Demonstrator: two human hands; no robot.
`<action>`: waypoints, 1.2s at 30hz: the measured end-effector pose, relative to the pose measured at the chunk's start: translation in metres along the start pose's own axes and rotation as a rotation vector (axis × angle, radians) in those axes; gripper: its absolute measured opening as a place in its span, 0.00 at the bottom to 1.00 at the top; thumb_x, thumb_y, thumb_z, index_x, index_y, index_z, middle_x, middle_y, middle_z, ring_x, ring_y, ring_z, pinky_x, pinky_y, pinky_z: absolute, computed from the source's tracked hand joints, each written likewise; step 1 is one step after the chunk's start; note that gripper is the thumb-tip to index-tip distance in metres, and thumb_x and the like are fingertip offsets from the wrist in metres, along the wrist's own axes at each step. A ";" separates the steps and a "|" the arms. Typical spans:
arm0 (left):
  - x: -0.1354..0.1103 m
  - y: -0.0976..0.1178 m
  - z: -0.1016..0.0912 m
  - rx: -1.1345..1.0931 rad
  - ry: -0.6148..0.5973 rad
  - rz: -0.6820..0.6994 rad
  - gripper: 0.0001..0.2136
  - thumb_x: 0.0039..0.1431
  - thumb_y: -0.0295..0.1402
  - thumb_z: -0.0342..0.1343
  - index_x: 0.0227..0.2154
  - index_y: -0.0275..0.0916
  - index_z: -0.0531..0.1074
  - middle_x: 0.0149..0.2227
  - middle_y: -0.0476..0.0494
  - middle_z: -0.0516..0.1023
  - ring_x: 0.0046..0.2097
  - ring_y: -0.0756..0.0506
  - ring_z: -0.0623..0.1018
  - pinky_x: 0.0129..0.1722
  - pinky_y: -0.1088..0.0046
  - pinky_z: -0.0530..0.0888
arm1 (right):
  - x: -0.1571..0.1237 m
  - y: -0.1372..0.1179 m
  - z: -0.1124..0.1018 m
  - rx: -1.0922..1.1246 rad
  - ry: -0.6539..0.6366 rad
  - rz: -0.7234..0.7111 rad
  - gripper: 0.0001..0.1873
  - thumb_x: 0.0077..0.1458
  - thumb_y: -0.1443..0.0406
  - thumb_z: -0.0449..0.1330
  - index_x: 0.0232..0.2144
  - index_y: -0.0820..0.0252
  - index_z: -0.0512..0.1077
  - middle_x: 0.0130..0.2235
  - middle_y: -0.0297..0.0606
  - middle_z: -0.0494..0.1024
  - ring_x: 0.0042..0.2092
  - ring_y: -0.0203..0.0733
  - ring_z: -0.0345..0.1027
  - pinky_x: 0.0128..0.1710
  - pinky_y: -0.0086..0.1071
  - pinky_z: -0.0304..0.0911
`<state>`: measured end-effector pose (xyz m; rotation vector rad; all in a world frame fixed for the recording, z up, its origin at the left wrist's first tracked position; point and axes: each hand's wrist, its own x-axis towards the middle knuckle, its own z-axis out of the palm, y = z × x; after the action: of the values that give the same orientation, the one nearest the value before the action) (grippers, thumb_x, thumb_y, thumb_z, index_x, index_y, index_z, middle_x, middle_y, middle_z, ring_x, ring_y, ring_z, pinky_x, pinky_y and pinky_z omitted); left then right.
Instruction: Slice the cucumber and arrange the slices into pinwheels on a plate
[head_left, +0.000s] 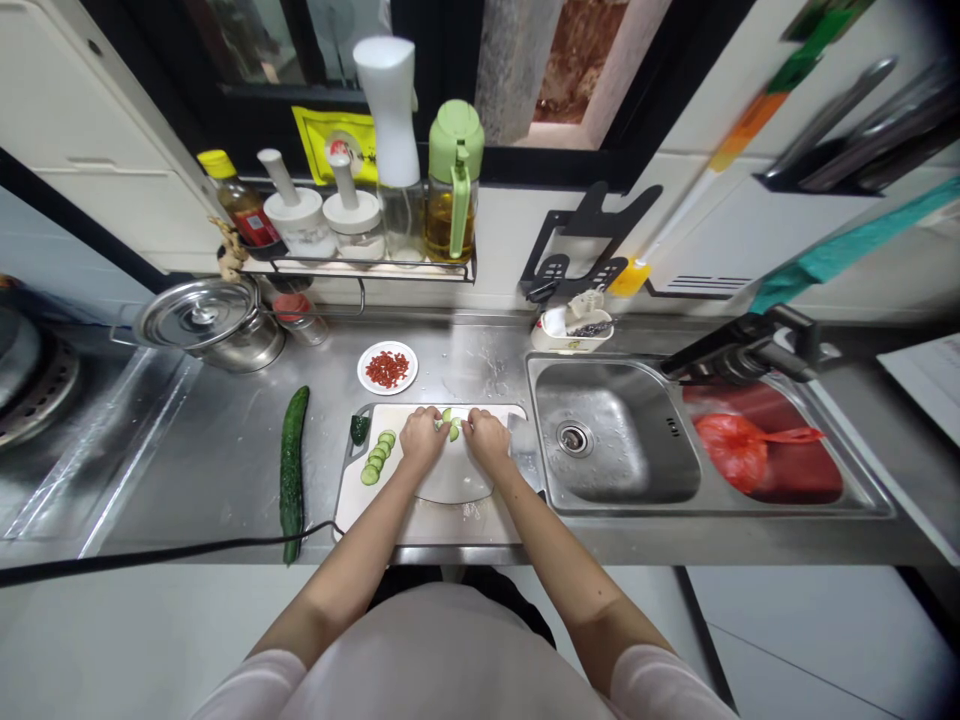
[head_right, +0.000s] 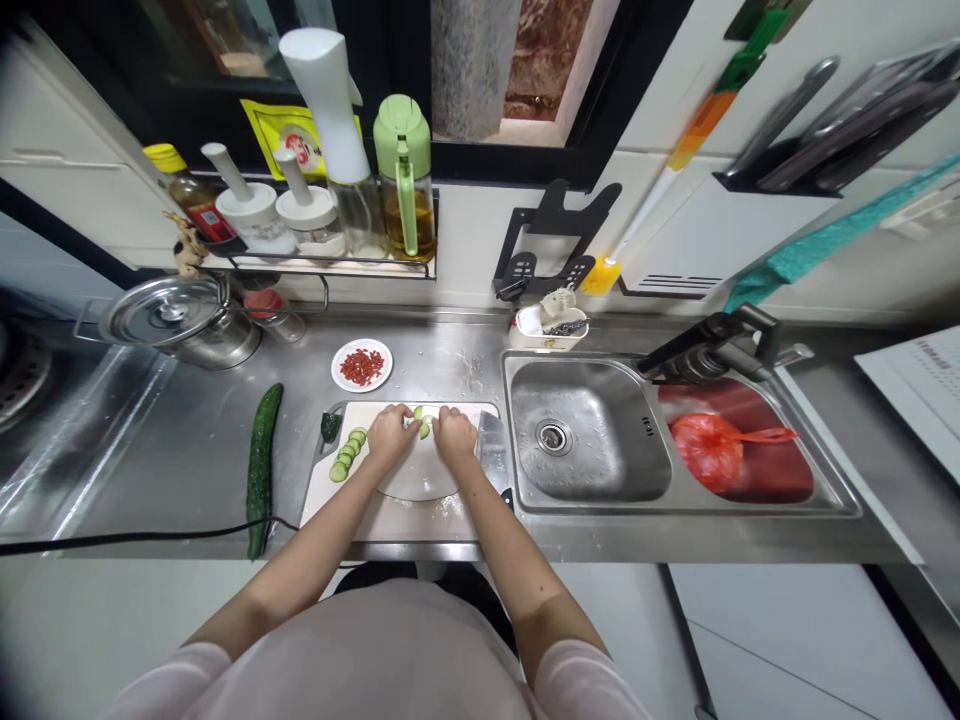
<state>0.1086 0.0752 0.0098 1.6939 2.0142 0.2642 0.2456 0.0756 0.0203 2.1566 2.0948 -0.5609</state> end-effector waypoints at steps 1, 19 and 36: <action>0.000 0.000 0.000 0.002 0.001 0.000 0.09 0.57 0.41 0.54 0.37 0.43 0.73 0.41 0.42 0.75 0.46 0.42 0.73 0.40 0.70 0.65 | 0.000 0.000 0.000 0.001 0.002 -0.001 0.15 0.65 0.58 0.48 0.45 0.58 0.68 0.45 0.44 0.74 0.46 0.43 0.68 0.38 0.31 0.58; 0.003 0.000 0.003 0.004 0.010 0.003 0.09 0.57 0.39 0.55 0.37 0.43 0.74 0.42 0.42 0.75 0.46 0.42 0.73 0.40 0.70 0.66 | -0.001 0.000 -0.001 0.018 0.016 0.008 0.14 0.64 0.58 0.48 0.43 0.58 0.69 0.44 0.44 0.75 0.45 0.43 0.69 0.38 0.30 0.58; 0.000 0.003 0.002 0.008 0.011 0.000 0.09 0.57 0.39 0.54 0.38 0.43 0.73 0.42 0.42 0.75 0.46 0.42 0.72 0.40 0.70 0.65 | -0.001 0.001 -0.002 0.016 0.016 0.032 0.15 0.64 0.58 0.48 0.44 0.58 0.70 0.43 0.44 0.76 0.45 0.43 0.69 0.39 0.30 0.58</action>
<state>0.1118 0.0758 0.0090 1.7009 2.0256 0.2668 0.2465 0.0752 0.0222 2.2064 2.0668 -0.5616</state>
